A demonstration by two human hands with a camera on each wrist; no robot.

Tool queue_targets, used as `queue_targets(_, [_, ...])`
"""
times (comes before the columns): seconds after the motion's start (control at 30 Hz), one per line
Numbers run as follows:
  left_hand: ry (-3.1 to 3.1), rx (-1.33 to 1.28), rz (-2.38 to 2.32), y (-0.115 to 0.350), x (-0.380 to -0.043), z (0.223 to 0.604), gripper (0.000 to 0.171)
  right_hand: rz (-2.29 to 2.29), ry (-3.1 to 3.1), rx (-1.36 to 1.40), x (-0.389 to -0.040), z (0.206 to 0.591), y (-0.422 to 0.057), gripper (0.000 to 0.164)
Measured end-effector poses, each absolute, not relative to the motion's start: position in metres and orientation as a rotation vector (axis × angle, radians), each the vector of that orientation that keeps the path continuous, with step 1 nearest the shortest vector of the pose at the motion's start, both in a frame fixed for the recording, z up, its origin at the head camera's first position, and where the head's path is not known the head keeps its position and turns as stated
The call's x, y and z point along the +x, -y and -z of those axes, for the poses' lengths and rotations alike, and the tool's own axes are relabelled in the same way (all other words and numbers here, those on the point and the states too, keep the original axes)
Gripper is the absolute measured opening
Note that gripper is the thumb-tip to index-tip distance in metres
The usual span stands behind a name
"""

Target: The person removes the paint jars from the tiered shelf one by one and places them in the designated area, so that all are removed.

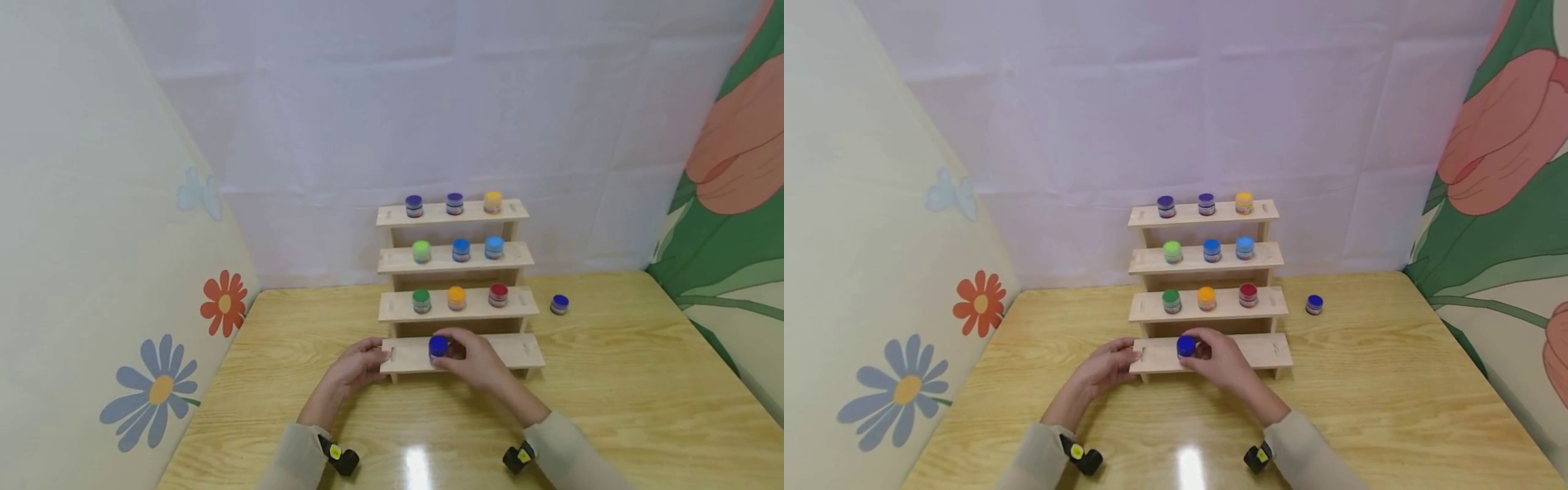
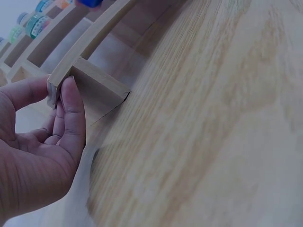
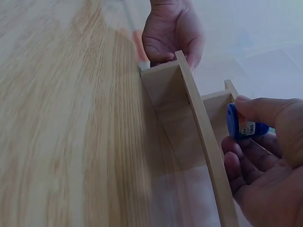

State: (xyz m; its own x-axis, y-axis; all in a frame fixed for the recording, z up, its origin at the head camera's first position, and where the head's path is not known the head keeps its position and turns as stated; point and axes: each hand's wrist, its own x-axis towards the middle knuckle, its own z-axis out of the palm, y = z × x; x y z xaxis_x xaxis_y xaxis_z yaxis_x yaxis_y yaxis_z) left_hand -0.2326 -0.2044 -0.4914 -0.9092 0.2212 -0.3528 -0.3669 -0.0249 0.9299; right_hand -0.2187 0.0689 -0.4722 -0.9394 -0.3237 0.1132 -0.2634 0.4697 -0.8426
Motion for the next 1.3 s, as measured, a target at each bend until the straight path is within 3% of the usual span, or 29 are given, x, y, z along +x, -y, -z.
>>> queue_targets(0.83, [-1.839, -0.145, -2.008, 0.206, -0.234, 0.498, 0.048, 1.474, -2.871, -0.416, -0.198, 0.459, -0.172, 0.043])
queue_targets(1.3, [-1.823, -0.128, -2.016, 0.206, -0.235, 0.496, 0.048, 1.361, -3.02, -0.328, -0.206, 0.463, -0.227, 0.047])
